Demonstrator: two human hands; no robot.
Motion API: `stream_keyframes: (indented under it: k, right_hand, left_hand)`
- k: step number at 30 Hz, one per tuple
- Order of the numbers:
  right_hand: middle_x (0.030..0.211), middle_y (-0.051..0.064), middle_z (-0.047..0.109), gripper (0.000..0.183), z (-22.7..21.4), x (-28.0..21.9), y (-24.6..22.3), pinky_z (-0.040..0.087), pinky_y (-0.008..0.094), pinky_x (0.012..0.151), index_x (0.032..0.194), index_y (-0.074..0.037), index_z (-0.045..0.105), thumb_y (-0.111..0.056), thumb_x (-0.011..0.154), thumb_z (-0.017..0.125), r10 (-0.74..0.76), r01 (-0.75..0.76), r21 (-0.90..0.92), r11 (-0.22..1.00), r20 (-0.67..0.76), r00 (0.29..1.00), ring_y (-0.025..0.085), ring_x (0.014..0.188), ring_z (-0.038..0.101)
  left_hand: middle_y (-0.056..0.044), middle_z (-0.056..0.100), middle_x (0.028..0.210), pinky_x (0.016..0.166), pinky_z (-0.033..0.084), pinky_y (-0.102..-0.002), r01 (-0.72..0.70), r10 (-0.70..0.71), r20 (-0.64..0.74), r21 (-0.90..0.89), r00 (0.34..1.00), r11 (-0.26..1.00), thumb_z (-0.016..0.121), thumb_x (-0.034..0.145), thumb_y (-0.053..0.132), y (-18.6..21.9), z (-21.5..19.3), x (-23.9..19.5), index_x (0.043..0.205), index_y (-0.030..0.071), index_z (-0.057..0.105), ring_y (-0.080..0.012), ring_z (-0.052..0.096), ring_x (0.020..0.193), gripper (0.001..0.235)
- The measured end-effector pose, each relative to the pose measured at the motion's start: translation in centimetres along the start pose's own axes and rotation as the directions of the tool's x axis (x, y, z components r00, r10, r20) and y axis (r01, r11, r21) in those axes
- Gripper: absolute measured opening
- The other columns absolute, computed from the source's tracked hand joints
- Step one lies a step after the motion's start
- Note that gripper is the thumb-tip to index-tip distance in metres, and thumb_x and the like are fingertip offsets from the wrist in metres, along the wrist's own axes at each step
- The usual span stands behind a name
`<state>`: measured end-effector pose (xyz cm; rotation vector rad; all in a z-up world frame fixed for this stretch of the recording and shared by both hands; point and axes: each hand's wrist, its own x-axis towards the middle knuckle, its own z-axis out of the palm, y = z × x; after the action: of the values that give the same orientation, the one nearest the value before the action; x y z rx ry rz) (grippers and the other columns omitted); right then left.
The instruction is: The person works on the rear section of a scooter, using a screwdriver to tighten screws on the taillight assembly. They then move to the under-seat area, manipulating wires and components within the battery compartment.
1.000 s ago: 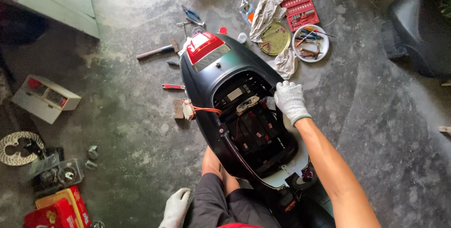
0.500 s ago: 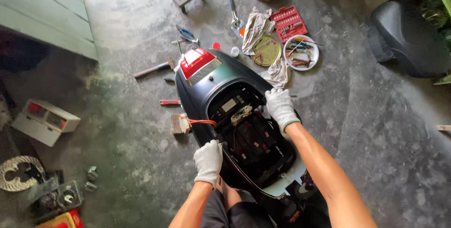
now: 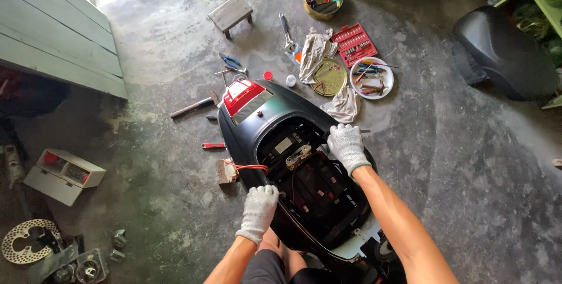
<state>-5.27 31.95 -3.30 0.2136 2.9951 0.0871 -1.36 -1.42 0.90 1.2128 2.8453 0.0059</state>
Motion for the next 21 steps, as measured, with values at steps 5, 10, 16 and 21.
stream_keyframes:
  k: [5, 10, 16, 21]
  right_hand:
    - [0.095, 0.009, 0.068, 0.024, 0.1, 0.0, 0.4, 0.049, 0.048, 0.079, 0.098, -0.012, 0.065, -0.031, 0.084, 0.065, -0.058, 0.059, 0.016, 0.998, -0.051, 0.997, 0.028, 0.093, 0.068]
    - [0.100, 0.008, 0.069, 0.014, 1.9, 0.8, -0.8, 0.049, 0.047, 0.083, 0.103, -0.014, 0.064, -0.020, 0.092, 0.059, -0.035, 0.033, -0.089, 0.995, -0.021, 0.999, 0.027, 0.097, 0.067]
    - [0.102, 0.008, 0.069, 0.016, 1.9, 1.4, -2.2, 0.048, 0.046, 0.079, 0.106, -0.014, 0.063, -0.021, 0.095, 0.055, 0.103, -0.089, -0.203, 0.975, 0.059, 0.993, 0.025, 0.095, 0.068]
    - [0.103, 0.008, 0.068, 0.016, 2.0, 1.4, -2.1, 0.048, 0.046, 0.083, 0.109, -0.014, 0.063, -0.019, 0.096, 0.055, 0.182, -0.174, -0.163, 0.971, 0.038, 0.983, 0.025, 0.095, 0.068]
  left_hand:
    - [-0.008, 0.064, 0.082, 0.068, 0.050, -0.039, -0.059, 0.059, -0.018, 0.016, 0.998, 0.998, 0.064, 0.077, 0.011, 0.1, -1.4, 0.7, 0.108, 0.005, 0.066, -0.0256, 0.065, 0.074, 0.031]
    - [-0.008, 0.062, 0.080, 0.074, 0.050, -0.043, 0.111, -0.110, 0.164, 0.003, 0.980, 0.994, 0.064, 0.086, 0.012, 0.8, -0.3, 0.8, 0.086, 0.011, 0.063, -0.0279, 0.065, 0.078, 0.002]
    - [-0.009, 0.063, 0.083, 0.073, 0.050, -0.041, -0.035, 0.035, 0.064, 0.003, 0.997, 0.999, 0.066, 0.078, 0.011, 1.4, 0.2, 1.0, 0.086, 0.009, 0.066, -0.0274, 0.065, 0.079, 0.008]
    - [-0.008, 0.064, 0.083, 0.073, 0.050, -0.042, 0.027, -0.024, 0.088, -0.025, 0.996, 0.999, 0.066, 0.079, 0.011, 1.3, -0.4, 1.2, 0.090, 0.009, 0.067, -0.0279, 0.066, 0.080, 0.011]
